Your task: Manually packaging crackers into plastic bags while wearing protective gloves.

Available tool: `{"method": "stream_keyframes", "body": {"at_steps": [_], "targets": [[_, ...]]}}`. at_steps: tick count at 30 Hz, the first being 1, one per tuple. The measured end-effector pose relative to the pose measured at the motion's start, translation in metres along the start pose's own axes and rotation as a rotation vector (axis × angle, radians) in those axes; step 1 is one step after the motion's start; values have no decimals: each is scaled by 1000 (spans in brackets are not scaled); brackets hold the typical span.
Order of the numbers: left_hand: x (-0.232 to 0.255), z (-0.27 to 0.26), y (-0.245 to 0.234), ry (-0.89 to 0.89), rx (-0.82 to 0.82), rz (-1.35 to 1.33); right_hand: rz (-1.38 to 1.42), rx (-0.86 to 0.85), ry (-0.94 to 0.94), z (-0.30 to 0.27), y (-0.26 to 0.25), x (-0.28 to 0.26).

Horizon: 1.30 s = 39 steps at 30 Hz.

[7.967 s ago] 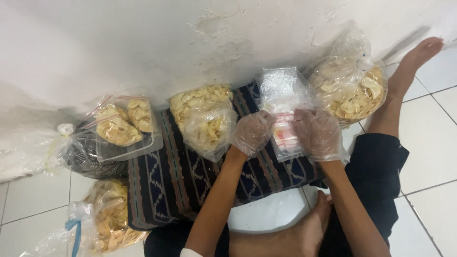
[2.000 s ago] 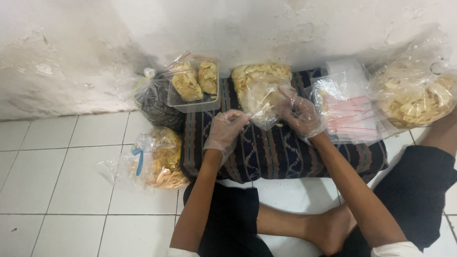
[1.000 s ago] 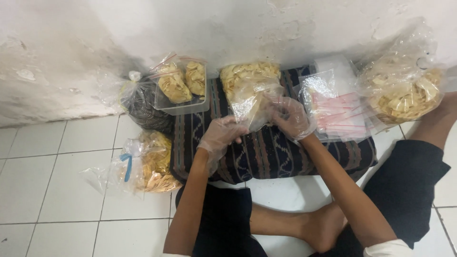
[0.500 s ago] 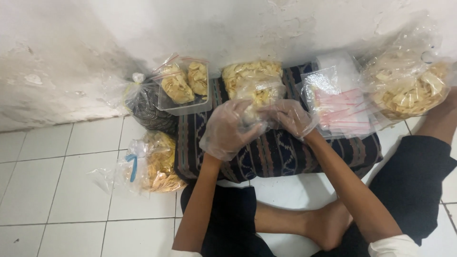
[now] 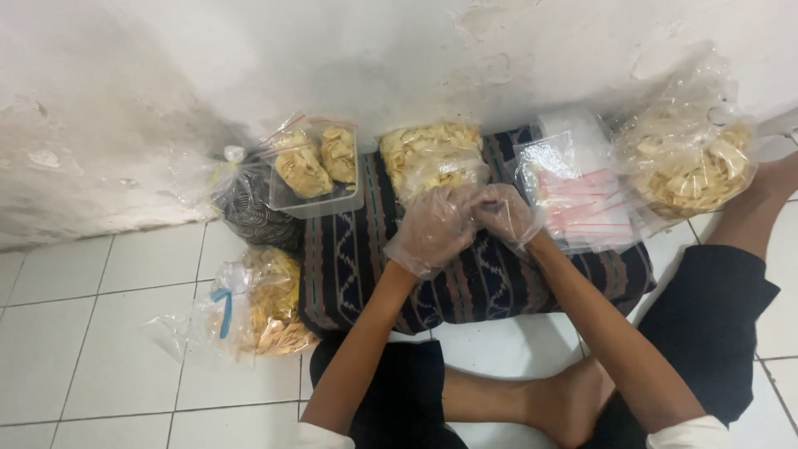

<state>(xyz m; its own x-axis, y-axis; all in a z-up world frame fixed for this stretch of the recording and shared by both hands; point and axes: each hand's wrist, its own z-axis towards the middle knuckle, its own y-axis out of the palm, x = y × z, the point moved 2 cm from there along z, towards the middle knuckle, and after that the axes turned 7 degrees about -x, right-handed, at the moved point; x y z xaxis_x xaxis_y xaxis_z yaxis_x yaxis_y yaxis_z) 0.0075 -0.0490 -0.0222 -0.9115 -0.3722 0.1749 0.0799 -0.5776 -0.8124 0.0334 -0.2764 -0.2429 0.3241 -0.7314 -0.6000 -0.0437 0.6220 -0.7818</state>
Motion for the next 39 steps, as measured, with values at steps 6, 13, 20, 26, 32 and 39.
{"method": "stream_keyframes", "body": {"at_steps": [6,13,20,26,32,39], "targets": [[-25,-7,10,39,29,163,511,233,238,0,-23,-64],[-24,-3,-2,49,-46,122,649,166,135,-1,-73,-151],[-57,-16,3,203,284,91,124,699,55,0,-62,-151],[-74,-19,-1,197,440,111,-110,637,74,-8,-59,-136],[-81,-22,11,138,356,306,-731,415,-37,28,-79,-176],[-62,-15,-25,3,378,-5,-771,343,-26,41,-59,-118]]}}
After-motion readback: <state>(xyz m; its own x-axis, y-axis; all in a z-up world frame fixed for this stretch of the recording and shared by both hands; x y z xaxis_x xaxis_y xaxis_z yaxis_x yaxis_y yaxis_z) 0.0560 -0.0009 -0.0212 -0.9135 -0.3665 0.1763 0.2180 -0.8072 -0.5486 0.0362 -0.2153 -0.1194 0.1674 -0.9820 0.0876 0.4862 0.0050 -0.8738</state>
